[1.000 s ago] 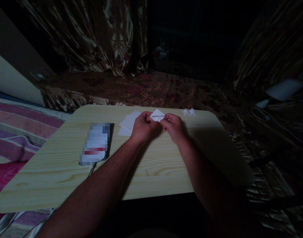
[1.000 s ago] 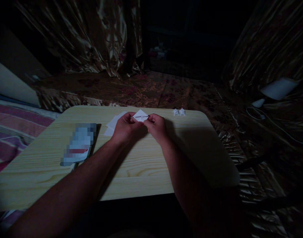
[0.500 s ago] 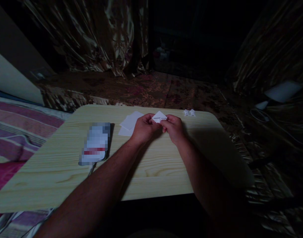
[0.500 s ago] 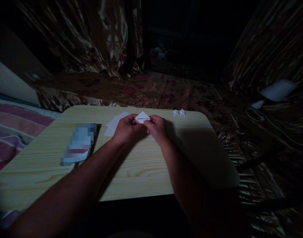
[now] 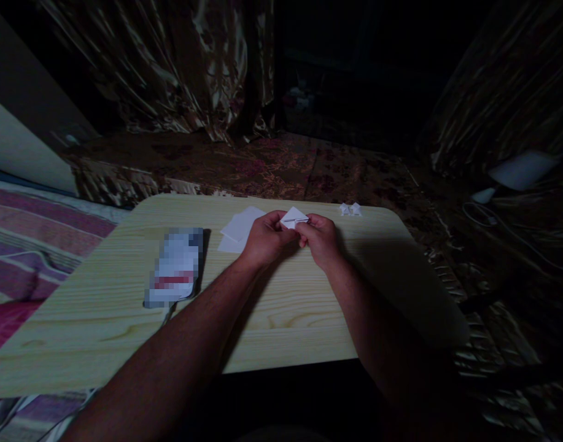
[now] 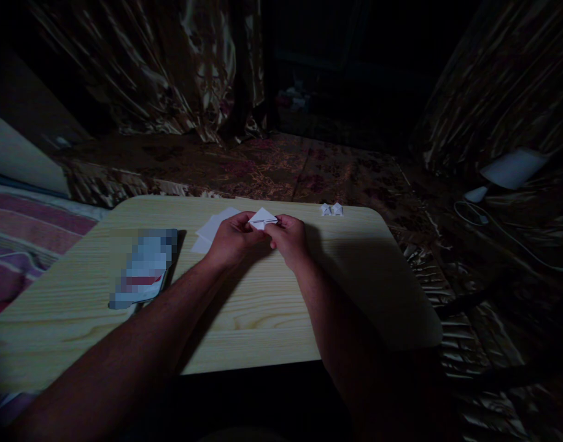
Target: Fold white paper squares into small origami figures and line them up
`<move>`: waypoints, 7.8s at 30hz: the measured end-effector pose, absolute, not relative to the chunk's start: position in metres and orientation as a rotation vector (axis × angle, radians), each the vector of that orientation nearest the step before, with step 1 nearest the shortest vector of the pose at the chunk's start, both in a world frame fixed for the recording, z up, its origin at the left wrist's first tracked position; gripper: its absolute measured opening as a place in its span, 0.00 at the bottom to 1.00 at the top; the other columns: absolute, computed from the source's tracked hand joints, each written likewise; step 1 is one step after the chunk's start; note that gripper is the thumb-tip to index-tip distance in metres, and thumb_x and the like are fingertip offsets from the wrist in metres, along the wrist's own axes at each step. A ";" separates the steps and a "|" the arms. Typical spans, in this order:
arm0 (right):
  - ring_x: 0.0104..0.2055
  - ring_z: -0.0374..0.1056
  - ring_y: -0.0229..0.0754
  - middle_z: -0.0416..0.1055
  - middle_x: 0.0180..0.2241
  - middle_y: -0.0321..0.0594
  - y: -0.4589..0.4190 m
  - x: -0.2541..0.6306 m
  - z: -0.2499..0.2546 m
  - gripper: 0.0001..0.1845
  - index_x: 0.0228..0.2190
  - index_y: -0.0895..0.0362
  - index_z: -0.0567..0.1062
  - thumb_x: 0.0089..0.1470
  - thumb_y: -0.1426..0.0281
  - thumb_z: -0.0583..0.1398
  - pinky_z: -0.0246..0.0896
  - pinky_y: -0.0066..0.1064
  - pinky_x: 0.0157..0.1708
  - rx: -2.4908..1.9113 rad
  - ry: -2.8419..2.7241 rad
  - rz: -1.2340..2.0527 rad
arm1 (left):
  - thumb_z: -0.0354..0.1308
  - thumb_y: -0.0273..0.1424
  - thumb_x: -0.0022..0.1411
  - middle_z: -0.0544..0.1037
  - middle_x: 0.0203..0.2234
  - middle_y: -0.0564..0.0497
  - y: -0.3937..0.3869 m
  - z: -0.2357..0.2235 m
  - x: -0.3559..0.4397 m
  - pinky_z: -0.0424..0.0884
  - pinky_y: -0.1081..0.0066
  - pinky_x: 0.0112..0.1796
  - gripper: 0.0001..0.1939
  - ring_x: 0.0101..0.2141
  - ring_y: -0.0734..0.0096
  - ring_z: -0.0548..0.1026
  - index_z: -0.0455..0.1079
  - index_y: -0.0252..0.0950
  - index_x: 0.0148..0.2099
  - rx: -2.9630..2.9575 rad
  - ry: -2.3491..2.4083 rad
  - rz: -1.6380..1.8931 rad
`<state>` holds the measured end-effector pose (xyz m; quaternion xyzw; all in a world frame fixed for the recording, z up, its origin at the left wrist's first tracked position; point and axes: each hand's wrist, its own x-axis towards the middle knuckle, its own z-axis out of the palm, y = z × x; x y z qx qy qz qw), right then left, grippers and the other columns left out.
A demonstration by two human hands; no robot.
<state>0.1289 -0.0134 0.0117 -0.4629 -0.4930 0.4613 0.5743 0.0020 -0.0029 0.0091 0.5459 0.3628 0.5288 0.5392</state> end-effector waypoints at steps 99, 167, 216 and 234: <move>0.15 0.56 0.30 0.63 0.15 0.28 -0.011 0.135 0.007 0.09 0.24 0.58 0.69 0.41 0.66 0.62 0.49 0.23 0.13 -1.110 -1.364 1.224 | 0.63 0.36 0.48 0.71 0.20 0.53 0.006 0.005 -0.011 0.61 0.74 0.24 0.10 0.21 0.76 0.66 0.69 0.34 0.27 1.080 0.907 1.229; 0.26 0.67 0.36 0.70 0.24 0.34 -0.008 0.134 0.005 0.04 0.26 0.56 0.71 0.44 0.69 0.60 0.63 0.26 0.26 -1.162 -1.337 0.732 | 0.67 0.33 0.42 0.76 0.22 0.49 -0.001 0.003 0.000 0.64 0.75 0.22 0.14 0.21 0.73 0.71 0.71 0.32 0.31 1.159 0.974 1.192; 0.25 0.67 0.35 0.69 0.26 0.34 -0.011 0.140 0.005 0.07 0.32 0.56 0.71 0.46 0.72 0.59 0.63 0.26 0.24 -0.945 -1.418 0.860 | 0.65 0.32 0.48 0.77 0.24 0.46 -0.001 0.010 -0.006 0.63 0.78 0.20 0.12 0.22 0.74 0.73 0.72 0.30 0.35 0.957 0.797 1.099; 0.20 0.67 0.33 0.70 0.21 0.32 -0.008 0.138 0.005 0.04 0.24 0.57 0.71 0.43 0.69 0.61 0.61 0.24 0.20 -1.104 -1.369 0.803 | 0.66 0.34 0.44 0.76 0.24 0.49 -0.001 0.007 -0.002 0.67 0.71 0.29 0.11 0.25 0.72 0.72 0.73 0.32 0.30 1.129 0.930 1.285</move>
